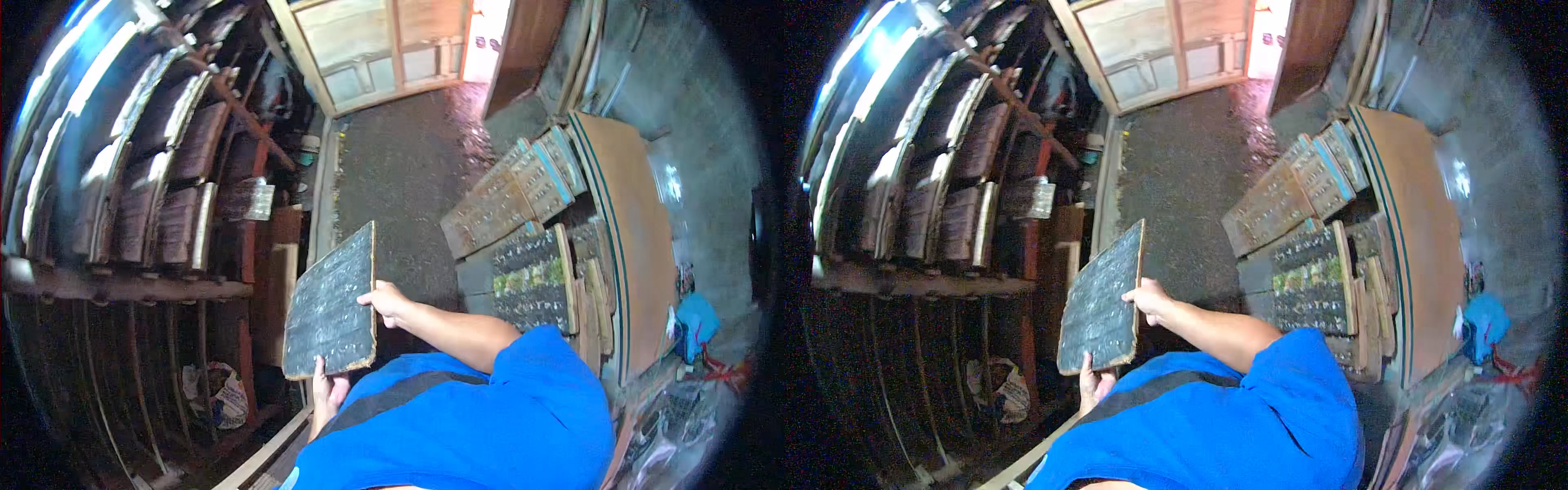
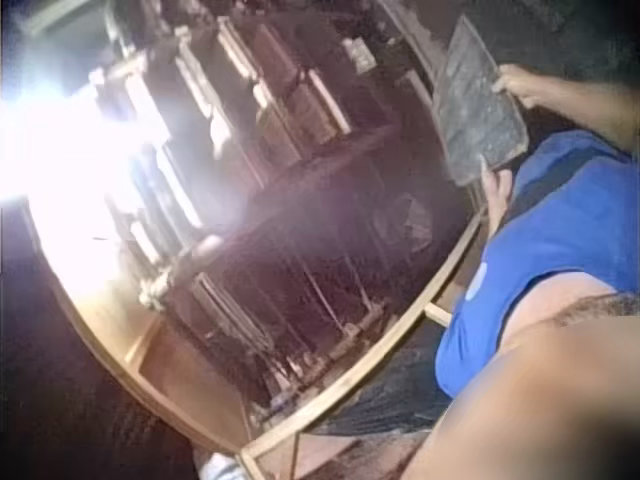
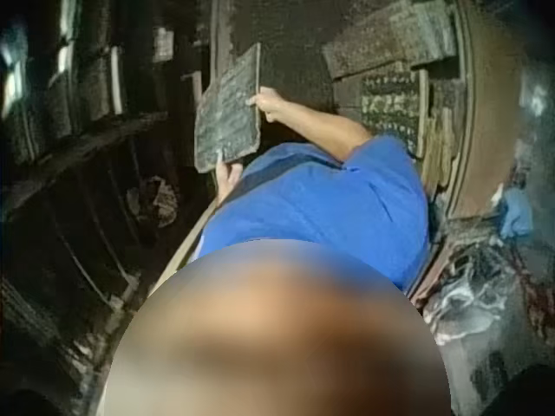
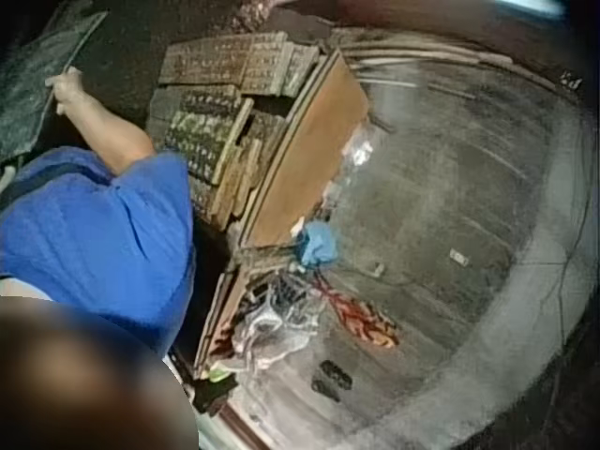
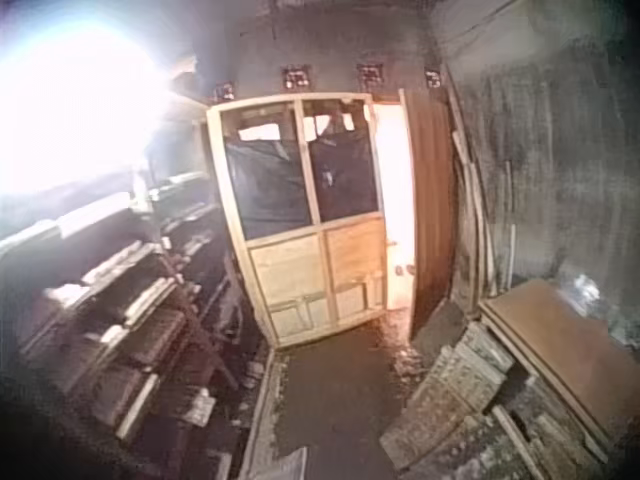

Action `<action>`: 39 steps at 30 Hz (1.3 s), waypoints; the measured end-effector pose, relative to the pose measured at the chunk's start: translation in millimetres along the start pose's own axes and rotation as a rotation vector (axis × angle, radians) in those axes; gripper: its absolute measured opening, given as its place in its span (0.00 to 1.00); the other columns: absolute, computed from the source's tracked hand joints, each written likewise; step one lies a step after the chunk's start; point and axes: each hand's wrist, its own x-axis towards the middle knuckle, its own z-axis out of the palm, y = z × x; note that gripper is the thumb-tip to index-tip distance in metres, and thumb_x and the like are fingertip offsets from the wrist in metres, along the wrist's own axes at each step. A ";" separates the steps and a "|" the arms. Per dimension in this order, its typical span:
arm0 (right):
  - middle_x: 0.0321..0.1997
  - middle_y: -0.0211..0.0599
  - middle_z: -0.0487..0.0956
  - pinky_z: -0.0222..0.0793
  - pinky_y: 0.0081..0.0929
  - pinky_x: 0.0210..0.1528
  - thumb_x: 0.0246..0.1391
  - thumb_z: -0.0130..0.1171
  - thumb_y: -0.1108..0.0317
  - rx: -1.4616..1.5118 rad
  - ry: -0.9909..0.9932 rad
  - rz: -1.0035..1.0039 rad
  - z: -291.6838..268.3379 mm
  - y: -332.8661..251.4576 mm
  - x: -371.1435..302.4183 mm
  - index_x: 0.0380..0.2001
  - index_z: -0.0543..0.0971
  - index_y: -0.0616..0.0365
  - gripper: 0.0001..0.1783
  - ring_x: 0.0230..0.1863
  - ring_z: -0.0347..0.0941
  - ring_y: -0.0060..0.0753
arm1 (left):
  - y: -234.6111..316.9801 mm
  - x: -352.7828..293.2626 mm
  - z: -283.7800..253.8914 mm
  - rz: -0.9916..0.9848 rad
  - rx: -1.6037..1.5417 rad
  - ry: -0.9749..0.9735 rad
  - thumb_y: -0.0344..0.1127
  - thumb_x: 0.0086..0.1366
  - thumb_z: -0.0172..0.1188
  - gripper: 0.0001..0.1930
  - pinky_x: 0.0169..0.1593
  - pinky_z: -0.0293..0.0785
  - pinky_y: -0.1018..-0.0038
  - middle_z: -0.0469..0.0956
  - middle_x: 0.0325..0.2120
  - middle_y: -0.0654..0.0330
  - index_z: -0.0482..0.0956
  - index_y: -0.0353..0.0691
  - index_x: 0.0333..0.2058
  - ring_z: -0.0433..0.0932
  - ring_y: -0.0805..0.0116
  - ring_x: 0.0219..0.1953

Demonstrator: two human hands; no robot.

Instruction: The person moves between a storage area and an outdoor tank, carrying several wooden trays filled with silkworm cocoons and placing them against the side of the tank.

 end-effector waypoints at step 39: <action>0.40 0.50 0.79 0.69 0.47 0.46 0.51 0.59 0.63 -1.114 1.225 -0.066 -236.7 -133.7 29.7 0.44 0.75 0.52 0.16 0.45 0.74 0.58 | 176.3 238.6 -60.6 -0.132 0.711 0.563 0.46 0.65 0.54 0.13 0.26 0.69 0.71 0.71 0.25 0.63 0.70 0.46 0.40 0.72 0.70 0.25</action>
